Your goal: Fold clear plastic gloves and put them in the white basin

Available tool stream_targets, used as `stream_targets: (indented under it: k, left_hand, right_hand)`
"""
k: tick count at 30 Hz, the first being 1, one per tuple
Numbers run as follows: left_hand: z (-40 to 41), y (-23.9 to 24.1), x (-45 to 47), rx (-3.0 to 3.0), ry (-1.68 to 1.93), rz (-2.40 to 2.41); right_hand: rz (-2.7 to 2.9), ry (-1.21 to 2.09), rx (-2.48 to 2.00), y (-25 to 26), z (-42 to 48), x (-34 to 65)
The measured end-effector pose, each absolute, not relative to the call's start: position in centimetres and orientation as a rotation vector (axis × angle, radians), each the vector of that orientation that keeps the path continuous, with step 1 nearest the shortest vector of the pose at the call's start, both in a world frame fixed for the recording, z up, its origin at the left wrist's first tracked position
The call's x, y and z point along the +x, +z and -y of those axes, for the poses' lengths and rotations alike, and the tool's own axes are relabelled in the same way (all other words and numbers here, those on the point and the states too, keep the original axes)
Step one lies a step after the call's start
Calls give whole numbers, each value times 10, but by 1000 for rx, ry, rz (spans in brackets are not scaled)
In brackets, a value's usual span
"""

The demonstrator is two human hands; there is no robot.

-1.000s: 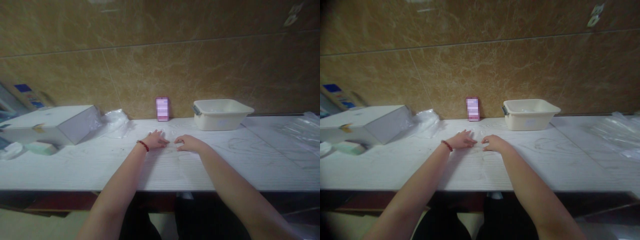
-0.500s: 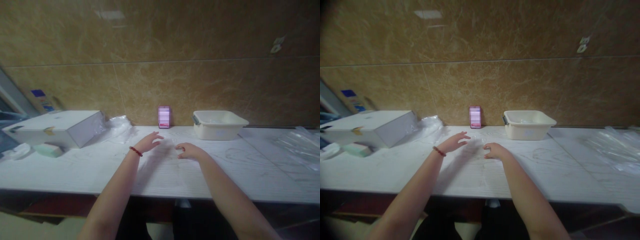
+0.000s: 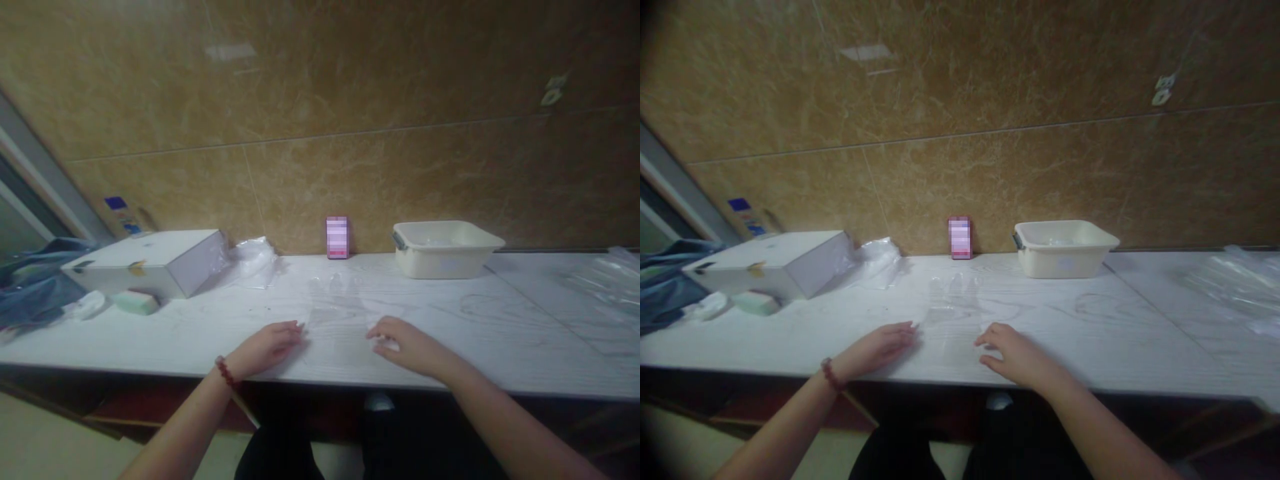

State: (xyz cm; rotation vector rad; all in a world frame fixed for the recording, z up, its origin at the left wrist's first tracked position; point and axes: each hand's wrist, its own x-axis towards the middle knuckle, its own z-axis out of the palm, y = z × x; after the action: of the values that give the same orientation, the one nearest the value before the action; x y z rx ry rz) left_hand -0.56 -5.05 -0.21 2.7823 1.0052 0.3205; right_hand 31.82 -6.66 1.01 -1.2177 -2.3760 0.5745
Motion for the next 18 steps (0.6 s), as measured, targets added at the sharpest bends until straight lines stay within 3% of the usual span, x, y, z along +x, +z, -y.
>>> stream_targets:
  k: [8,18]
  left_hand:
    - [52,-8,18,2973,416,-893]
    - [54,-9,36,2644,613,-1151]
  right_hand:
    - [2309,599,-1255,-6,112,329]
    - [2334,569,-1294,-12,98,338]
